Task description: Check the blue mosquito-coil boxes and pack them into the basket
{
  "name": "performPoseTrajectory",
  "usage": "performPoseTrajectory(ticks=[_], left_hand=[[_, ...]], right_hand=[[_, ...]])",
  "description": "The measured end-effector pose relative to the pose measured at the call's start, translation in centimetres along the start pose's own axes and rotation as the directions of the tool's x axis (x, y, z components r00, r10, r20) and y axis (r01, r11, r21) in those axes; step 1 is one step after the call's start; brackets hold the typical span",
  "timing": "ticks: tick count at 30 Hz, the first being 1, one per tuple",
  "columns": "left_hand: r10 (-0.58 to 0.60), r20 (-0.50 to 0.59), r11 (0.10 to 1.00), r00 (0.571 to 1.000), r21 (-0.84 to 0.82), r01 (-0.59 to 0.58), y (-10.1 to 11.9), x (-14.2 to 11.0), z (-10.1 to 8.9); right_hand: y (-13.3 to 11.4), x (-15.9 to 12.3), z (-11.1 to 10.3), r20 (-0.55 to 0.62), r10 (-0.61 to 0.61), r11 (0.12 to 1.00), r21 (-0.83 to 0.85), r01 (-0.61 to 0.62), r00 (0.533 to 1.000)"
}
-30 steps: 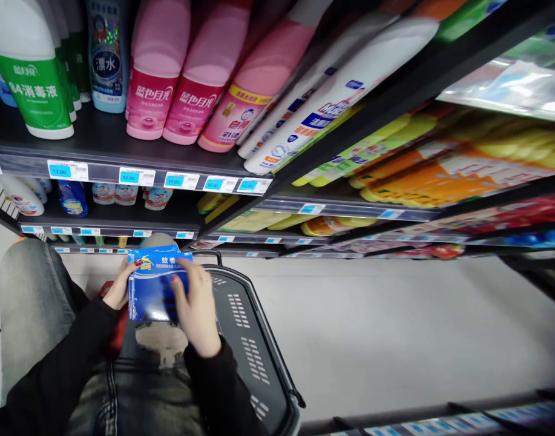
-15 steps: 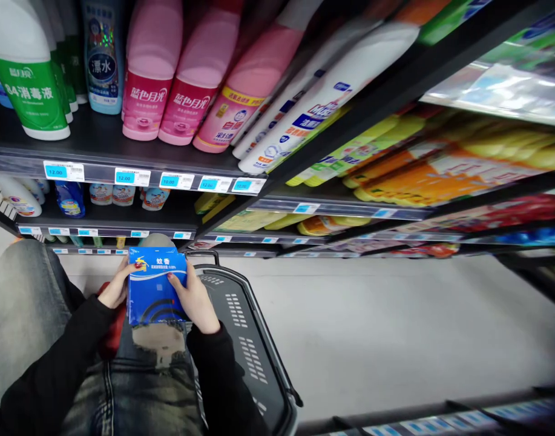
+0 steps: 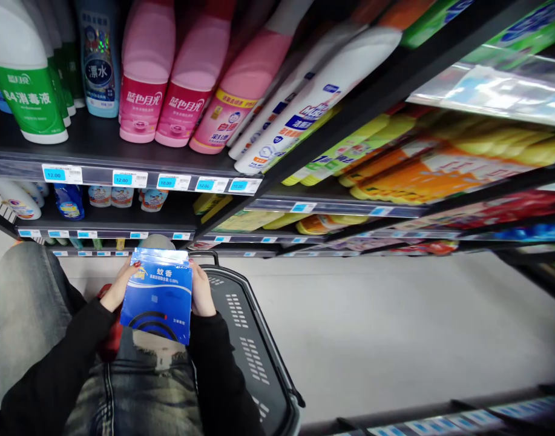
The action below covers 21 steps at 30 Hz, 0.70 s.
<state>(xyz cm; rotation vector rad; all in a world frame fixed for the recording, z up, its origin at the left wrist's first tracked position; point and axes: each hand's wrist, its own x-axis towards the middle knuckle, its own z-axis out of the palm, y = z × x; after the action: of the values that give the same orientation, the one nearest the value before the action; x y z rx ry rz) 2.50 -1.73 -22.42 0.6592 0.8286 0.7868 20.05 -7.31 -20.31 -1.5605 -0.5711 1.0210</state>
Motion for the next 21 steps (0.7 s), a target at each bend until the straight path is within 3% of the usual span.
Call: performPoseTrajectory(ticks=[4, 9, 14, 17, 21], left_hand=[[0.067, -0.063, 0.987, 0.996, 0.151, -0.057, 0.2, 0.0, -0.1], [0.056, -0.018, 0.985, 0.998, 0.163, -0.053, 0.5, 0.0, -0.1], [0.008, -0.065, 0.998, 0.998, 0.059, -0.004, 0.4, 0.1, 0.1], [-0.029, -0.117, 0.999, 0.993, 0.011, 0.031, 0.6, -0.1, 0.2], [-0.084, -0.187, 0.995, 0.979, -0.061, 0.073, 0.7, 0.0, -0.2]], right_hand=[[0.4, 0.7, -0.1, -0.061, -0.064, 0.996, -0.072, 0.060, 0.996], [-1.3, 2.1, -0.3, 0.007, -0.056, 0.976, -0.209, 0.056, 0.998], [-1.5, 2.5, -0.6, -0.193, -0.119, 0.902, -0.432, 0.025, 0.974], [-0.8, 2.5, -2.2, -0.267, -0.092, 0.910, -0.414, -0.028, 0.959], [-1.5, 2.2, -6.9, -0.359, -0.080, 0.902, -0.422, -0.085, 0.930]])
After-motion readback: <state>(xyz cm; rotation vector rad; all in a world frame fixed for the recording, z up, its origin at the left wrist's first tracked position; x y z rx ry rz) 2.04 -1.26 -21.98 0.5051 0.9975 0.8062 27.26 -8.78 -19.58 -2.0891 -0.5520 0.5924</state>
